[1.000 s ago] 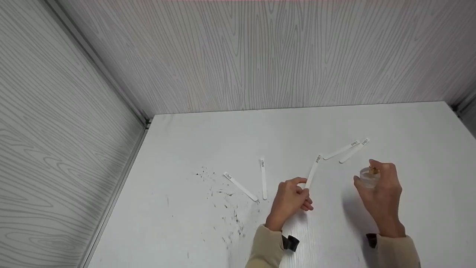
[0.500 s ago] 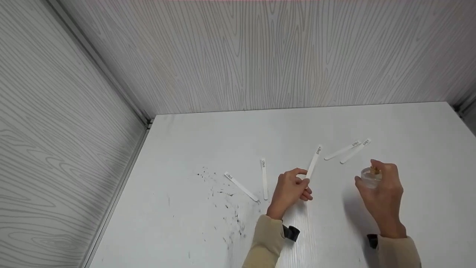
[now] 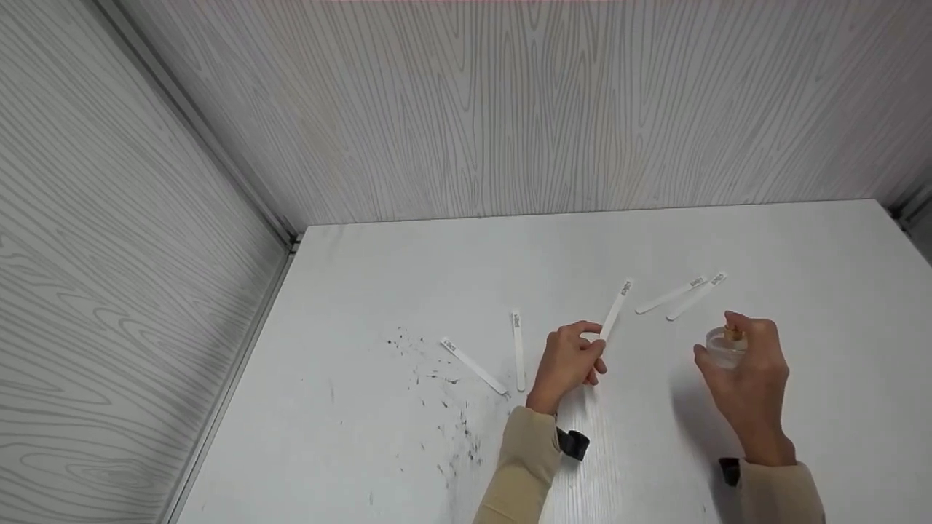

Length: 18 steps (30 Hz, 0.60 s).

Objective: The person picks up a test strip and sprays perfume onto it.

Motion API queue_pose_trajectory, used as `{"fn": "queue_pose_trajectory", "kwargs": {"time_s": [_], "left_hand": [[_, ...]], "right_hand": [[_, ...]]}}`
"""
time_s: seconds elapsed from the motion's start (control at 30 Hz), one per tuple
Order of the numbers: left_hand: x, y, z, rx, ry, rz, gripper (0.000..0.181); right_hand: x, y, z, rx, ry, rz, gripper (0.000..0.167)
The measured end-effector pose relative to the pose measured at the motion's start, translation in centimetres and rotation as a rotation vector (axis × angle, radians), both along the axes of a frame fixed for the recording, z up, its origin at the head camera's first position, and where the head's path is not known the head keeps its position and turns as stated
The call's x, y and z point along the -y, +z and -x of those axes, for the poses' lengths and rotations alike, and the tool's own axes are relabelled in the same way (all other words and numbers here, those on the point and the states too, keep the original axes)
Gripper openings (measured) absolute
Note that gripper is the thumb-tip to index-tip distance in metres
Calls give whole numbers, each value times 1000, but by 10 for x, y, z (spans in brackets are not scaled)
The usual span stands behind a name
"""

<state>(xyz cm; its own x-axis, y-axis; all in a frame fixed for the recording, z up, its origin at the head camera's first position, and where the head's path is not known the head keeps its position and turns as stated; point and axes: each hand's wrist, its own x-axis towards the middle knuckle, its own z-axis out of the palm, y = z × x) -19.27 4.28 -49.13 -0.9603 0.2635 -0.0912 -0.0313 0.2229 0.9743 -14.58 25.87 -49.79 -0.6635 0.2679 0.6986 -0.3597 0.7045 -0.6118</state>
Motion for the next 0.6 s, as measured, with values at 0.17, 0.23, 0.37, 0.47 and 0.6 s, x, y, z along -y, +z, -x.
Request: {"fn": "queue_pose_trajectory", "kwargs": {"time_s": [0.17, 0.23, 0.37, 0.47, 0.6], "left_hand": [[-1, -1, 6, 7, 20, 19, 28], [-3, -1, 8, 9, 27, 36, 28], [-6, -1, 13, 21, 41, 69, 27], [-8, -2, 16, 29, 46, 57, 28], [-10, -4, 20, 42, 46, 18, 32]], "right_hand": [[1, 0, -1, 12, 2, 6, 58], [1, 0, -1, 15, 4, 7, 58], [1, -1, -1, 18, 5, 11, 58], [1, -1, 0, 13, 4, 9, 59], [0, -2, 0, -2, 15, 0, 59]]}}
